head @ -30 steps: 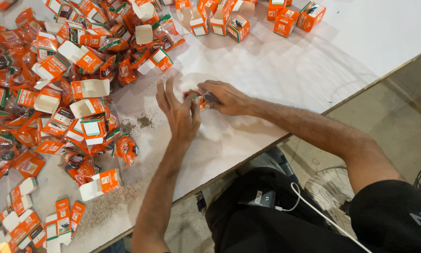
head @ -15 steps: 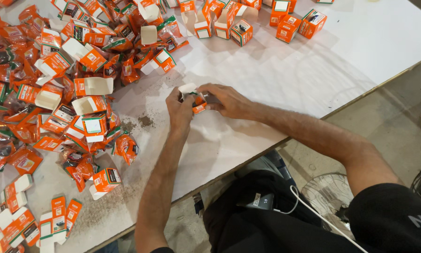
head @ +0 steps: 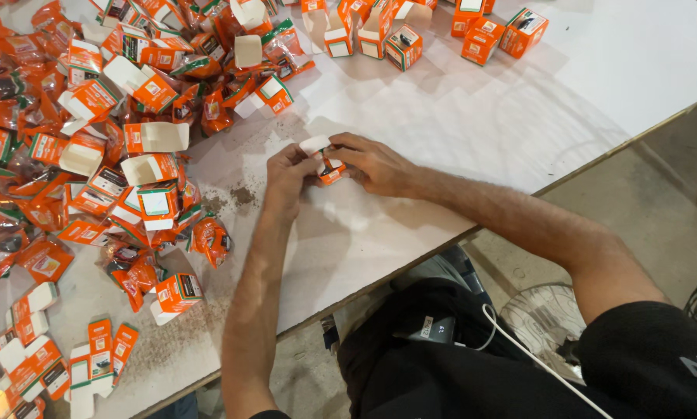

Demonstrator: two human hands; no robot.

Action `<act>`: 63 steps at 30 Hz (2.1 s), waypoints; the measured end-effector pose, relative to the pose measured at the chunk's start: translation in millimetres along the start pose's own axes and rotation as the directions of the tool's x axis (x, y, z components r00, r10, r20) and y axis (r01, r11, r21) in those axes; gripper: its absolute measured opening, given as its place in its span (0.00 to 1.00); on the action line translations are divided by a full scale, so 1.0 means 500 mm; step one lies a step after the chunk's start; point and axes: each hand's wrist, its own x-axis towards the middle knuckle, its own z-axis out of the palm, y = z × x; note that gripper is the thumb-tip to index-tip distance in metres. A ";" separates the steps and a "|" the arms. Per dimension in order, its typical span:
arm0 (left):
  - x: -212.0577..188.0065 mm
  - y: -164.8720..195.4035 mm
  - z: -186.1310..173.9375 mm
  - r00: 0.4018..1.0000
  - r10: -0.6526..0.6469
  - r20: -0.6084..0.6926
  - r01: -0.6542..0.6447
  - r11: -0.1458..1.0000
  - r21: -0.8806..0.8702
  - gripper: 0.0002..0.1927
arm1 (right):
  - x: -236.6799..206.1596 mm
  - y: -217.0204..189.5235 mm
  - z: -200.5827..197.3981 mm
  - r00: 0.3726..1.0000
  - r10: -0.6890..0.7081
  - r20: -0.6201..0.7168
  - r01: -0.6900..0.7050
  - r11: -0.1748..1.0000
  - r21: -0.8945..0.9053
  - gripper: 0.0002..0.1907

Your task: The person picks flat orange cardboard boxes one at a time from a pile on the table, folds the flaps and sides to form each box, and places the finished boxes in a stack on the table.

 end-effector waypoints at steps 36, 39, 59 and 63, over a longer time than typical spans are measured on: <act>-0.097 0.013 0.066 0.525 0.803 0.283 -0.657 0.171 0.734 0.05 | 0.014 -0.032 -0.030 0.997 0.062 0.046 -0.070 0.975 0.209 0.24; -0.108 0.017 0.051 0.580 0.700 0.416 -0.680 0.134 0.721 0.07 | 0.012 -0.029 -0.026 0.997 0.036 0.072 -0.046 0.987 0.152 0.18; 0.119 0.050 0.052 0.590 0.565 0.576 -0.762 0.155 0.629 0.26 | 0.016 0.038 -0.029 0.971 0.134 -0.200 -0.168 0.972 -0.163 0.44; 0.236 0.054 0.027 0.697 0.650 0.305 -0.611 0.314 0.727 0.27 | 0.003 0.061 -0.016 0.921 0.292 -0.256 -0.320 0.945 -0.074 0.29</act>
